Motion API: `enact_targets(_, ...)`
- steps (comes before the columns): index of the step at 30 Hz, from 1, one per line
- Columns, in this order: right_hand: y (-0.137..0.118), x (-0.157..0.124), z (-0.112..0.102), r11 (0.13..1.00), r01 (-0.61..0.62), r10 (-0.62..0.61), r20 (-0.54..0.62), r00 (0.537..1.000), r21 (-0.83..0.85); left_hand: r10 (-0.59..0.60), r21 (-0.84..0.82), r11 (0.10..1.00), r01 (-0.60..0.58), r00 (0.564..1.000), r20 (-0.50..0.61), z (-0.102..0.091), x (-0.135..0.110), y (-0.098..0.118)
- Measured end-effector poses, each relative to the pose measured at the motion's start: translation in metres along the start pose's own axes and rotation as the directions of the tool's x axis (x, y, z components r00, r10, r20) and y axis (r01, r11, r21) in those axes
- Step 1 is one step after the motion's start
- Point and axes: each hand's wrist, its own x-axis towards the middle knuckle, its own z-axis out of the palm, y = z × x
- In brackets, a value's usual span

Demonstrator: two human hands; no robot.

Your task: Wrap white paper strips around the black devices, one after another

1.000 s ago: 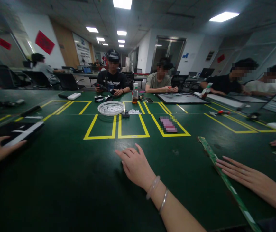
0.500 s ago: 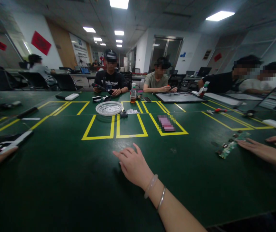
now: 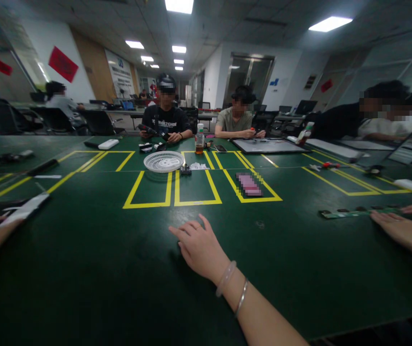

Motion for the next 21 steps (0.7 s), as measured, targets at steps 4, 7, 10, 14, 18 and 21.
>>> enact_targets(4,0.0,0.0,0.0,1.0,-0.001,0.001,-0.002,1.0,0.003,-0.345,-0.099,0.938,0.331,0.904,-0.253,-0.005,0.002,0.006)
enact_targets(7,0.0,0.0,0.0,1.0,0.003,-0.003,-0.005,1.0,0.01,-0.225,-0.131,0.971,0.2,0.95,-0.216,-0.016,0.009,0.032)
enact_targets(10,-0.001,-0.001,-0.001,1.0,0.017,-0.017,-0.002,1.0,0.015,-0.007,-0.166,0.986,-0.026,0.981,-0.194,-0.025,0.015,0.069)
enact_targets(14,0.0,-0.002,0.001,0.999,0.037,-0.037,-0.016,0.999,-0.011,0.29,-0.31,0.913,-0.264,0.956,0.041,-0.025,0.006,0.138)
enact_targets(18,0.001,-0.003,0.004,0.997,0.06,-0.061,-0.045,0.997,-0.041,0.496,-0.551,0.789,-0.271,0.811,0.311,-0.023,-0.024,0.211)
enact_targets(21,0.001,-0.002,0.006,0.996,0.072,-0.075,-0.059,0.995,-0.046,0.555,-0.656,0.741,-0.144,0.681,0.478,-0.025,-0.044,0.246)
